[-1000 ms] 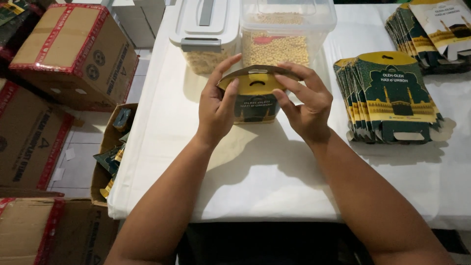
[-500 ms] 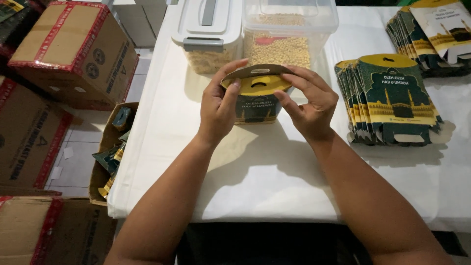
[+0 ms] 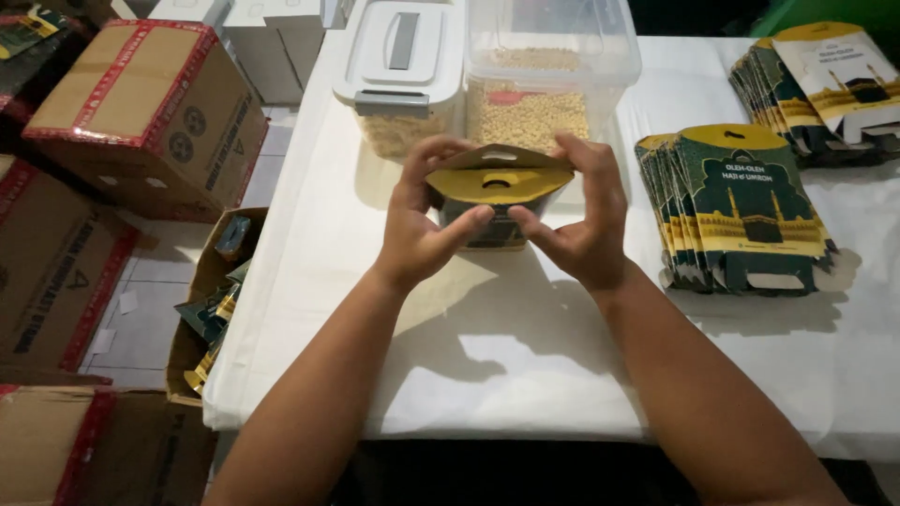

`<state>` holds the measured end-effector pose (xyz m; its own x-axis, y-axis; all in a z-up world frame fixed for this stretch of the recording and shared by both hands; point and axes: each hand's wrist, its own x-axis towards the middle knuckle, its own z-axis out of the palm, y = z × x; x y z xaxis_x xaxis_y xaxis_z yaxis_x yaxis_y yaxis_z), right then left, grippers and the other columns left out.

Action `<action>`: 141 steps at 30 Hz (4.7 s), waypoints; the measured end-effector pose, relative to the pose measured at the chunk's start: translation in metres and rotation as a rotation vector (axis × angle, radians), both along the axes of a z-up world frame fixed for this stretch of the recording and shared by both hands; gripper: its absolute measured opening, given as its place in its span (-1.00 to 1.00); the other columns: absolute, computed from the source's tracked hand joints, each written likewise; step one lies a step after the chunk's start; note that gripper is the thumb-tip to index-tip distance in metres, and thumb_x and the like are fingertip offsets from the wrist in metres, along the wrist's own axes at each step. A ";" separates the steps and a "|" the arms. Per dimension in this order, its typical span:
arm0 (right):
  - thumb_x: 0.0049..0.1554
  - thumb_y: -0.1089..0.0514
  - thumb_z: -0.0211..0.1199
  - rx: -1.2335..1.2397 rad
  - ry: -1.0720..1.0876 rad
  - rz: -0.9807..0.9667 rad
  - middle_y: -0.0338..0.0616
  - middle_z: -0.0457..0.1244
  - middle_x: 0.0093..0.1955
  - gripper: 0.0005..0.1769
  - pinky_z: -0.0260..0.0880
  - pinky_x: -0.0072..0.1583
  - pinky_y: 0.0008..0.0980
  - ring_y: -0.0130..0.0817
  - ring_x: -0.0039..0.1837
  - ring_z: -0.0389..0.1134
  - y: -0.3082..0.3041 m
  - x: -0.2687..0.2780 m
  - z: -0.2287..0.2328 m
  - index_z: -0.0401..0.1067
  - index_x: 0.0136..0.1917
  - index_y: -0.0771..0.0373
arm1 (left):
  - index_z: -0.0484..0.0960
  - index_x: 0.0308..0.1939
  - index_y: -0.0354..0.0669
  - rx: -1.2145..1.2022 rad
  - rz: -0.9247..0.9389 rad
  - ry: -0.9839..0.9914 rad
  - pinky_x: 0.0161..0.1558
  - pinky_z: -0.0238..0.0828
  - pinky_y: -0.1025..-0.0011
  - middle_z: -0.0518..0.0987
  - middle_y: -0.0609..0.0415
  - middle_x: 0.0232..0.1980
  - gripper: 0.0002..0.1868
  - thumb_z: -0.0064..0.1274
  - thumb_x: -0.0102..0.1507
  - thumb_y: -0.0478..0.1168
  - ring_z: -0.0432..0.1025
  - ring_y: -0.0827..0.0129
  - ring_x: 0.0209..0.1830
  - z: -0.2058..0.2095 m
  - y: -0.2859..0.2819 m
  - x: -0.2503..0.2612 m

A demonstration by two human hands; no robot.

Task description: Folding flat cardboard templates into small decorative packaging boxes.

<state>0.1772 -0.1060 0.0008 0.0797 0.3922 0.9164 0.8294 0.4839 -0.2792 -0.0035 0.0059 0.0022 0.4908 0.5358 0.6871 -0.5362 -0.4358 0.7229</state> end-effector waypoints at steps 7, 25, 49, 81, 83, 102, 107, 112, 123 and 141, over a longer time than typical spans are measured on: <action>0.18 -0.01 0.47 0.004 -0.036 -0.007 0.00 0.24 0.04 -0.63 0.32 0.24 -0.05 0.08 0.14 0.32 0.006 0.005 -0.006 0.45 0.03 0.30 | 0.56 -0.11 -0.13 0.398 0.299 -0.009 0.13 0.48 0.22 0.62 0.02 0.00 -0.59 0.48 0.11 -0.20 0.57 0.10 0.03 0.005 0.012 -0.004; 0.33 -0.11 0.11 -0.025 -0.443 -0.425 -0.06 0.27 0.49 -0.58 -0.30 0.54 0.12 0.01 0.55 0.14 0.006 -0.027 0.000 0.60 0.25 0.12 | 0.74 -0.27 -0.03 0.455 0.363 0.113 -0.03 0.58 0.26 0.73 0.14 -0.18 -0.86 0.42 0.16 -0.25 0.64 0.17 -0.15 0.014 0.012 -0.011; 0.25 0.19 0.18 -0.034 0.120 -0.016 0.02 0.34 0.02 -0.74 0.45 0.13 -0.15 0.00 0.07 0.41 0.012 0.008 -0.020 0.53 0.14 0.35 | 0.47 -0.12 -0.19 0.112 0.066 0.119 0.14 0.46 0.18 0.61 -0.19 0.19 -0.82 0.16 0.32 -0.26 0.56 0.11 0.14 -0.008 0.028 -0.004; 0.26 0.08 0.25 -0.695 0.595 0.316 0.45 0.20 0.37 0.10 0.45 0.23 0.15 0.27 0.27 0.36 0.028 0.023 -0.059 -0.50 0.71 0.08 | -0.21 0.66 0.41 -0.054 0.014 0.499 0.30 0.44 -0.07 0.30 -0.36 0.53 0.25 0.31 0.15 -0.42 0.40 -0.35 0.33 -0.034 0.028 -0.010; 0.26 0.05 0.24 -0.741 0.599 0.347 0.40 0.20 0.34 0.08 0.42 0.24 0.12 0.18 0.24 0.33 0.026 0.020 -0.059 -0.47 0.72 0.10 | -0.05 0.64 0.42 -0.077 0.074 0.499 0.21 0.51 0.04 0.42 -0.25 0.40 0.13 0.30 0.18 -0.40 0.49 -0.19 0.24 -0.031 0.027 -0.033; 0.21 0.32 0.21 -0.971 0.502 0.038 0.01 0.33 0.25 -0.38 0.28 0.33 -0.33 -0.29 0.24 0.32 0.008 -0.033 -0.008 0.29 0.54 0.30 | 0.12 0.59 0.03 -0.495 0.942 0.672 0.51 -0.09 0.26 0.17 -0.13 0.61 -0.17 -0.17 0.32 0.28 0.07 0.14 0.61 -0.101 0.150 -0.311; 0.21 0.27 0.23 -0.975 0.439 0.031 0.00 0.35 0.25 -0.44 0.31 0.34 -0.29 -0.27 0.25 0.33 0.011 -0.027 -0.010 0.35 0.48 0.30 | 0.14 0.57 0.05 -0.615 0.930 0.987 0.51 -0.08 0.05 0.13 -0.11 0.60 -0.13 -0.25 0.28 0.38 0.00 0.07 0.60 -0.064 0.136 -0.295; 0.21 0.29 0.22 -0.950 0.463 0.074 -0.02 0.34 0.24 -0.42 0.32 0.30 -0.33 -0.31 0.26 0.33 0.018 -0.011 -0.036 0.33 0.50 0.28 | 0.40 0.42 -0.01 -0.484 0.770 0.907 0.33 0.37 0.12 0.45 -0.02 0.45 -0.34 -0.07 0.31 0.17 0.38 0.17 0.41 -0.013 0.108 -0.247; 0.12 0.23 0.40 -0.646 0.381 0.190 0.24 0.39 0.05 -0.50 0.48 0.17 -0.14 -0.01 0.07 0.46 0.038 0.025 -0.089 0.46 0.33 0.34 | 0.60 0.26 0.02 0.249 0.527 0.668 0.18 0.48 0.04 0.57 -0.12 0.14 -0.51 0.14 0.35 0.13 0.51 -0.08 0.19 0.043 0.048 -0.037; 0.17 -0.29 0.30 -1.266 -0.079 -0.926 0.25 0.32 0.24 -0.18 0.47 0.19 0.04 0.15 0.25 0.42 -0.107 0.100 0.036 0.33 0.44 0.36 | 0.56 0.32 0.19 0.559 0.219 1.073 0.43 0.11 -0.10 0.38 -0.17 0.45 -0.47 0.06 0.30 0.17 0.22 -0.16 0.50 -0.028 0.016 0.027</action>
